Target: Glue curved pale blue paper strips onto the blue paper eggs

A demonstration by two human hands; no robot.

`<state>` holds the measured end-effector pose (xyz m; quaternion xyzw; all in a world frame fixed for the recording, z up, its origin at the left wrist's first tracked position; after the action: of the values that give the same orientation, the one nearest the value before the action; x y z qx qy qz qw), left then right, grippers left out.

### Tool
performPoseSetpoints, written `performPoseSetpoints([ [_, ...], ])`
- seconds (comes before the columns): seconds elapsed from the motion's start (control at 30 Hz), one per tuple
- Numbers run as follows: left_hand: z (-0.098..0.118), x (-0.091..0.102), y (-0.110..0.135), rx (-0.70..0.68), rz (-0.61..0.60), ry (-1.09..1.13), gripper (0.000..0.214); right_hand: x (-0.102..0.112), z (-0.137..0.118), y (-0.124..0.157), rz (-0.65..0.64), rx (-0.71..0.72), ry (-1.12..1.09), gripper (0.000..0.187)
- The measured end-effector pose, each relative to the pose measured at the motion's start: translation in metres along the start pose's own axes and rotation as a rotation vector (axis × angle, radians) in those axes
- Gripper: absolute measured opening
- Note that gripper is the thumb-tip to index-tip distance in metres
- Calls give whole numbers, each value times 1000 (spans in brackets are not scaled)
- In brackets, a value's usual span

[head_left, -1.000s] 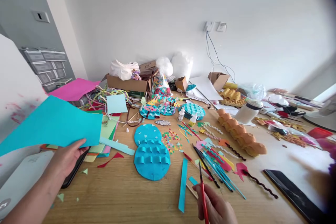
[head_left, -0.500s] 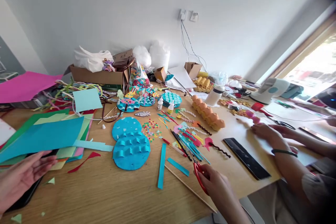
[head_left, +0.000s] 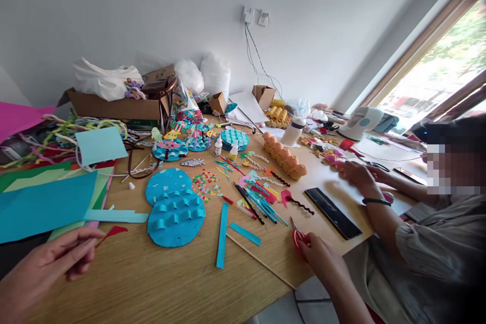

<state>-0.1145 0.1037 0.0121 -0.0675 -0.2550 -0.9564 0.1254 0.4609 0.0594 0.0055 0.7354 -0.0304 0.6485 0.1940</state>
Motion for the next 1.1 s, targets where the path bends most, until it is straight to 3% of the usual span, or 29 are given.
performPoseSetpoints([
  [0.03, 6, -16, 3, -29, -92, -34, 48, 0, 2, -1, -10, -16, 13, 29],
  [0.1, 11, -35, 9, -33, -135, -91, 51, 0, 5, -3, -32, -49, 24, 31],
  [0.27, 8, -51, 22, -21, -112, 77, 63, 6, 7, -6, -20, -54, 43, 30],
  [0.4, -6, -59, 29, 104, -115, 300, 76, 21, 0, -3, 117, 1, -64, 30],
  [0.5, -11, -64, 33, 162, -109, 485, 76, 33, -39, 11, 240, 152, -434, 31],
  [0.53, -13, -67, 33, 171, -121, 528, 73, 31, -60, 17, 216, 225, -634, 34],
  [0.63, -15, -75, 32, 170, -168, 571, 65, 10, -140, 41, -82, 408, -1211, 41],
  [0.73, -16, -79, 31, 147, -192, 557, 63, -8, -193, 53, -249, 396, -1513, 42],
  [0.93, -21, -80, 23, 128, -215, 430, 60, -41, -224, 41, -359, 207, -1728, 58],
  [1.1, -24, -80, 17, 103, -248, 302, 57, -49, -234, 38, -383, 198, -1733, 57],
])
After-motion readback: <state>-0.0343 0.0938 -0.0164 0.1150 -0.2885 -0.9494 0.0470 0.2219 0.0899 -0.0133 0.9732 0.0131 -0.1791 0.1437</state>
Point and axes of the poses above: each hand's wrist, its own y-axis away from the middle knuckle, its own x-axis out of the back of the hand, z = x × y, the point moved 9 cm from there along -y, towards the middle knuckle, and after that the axes turned 11 degrees about x, right-handed, at the moved point
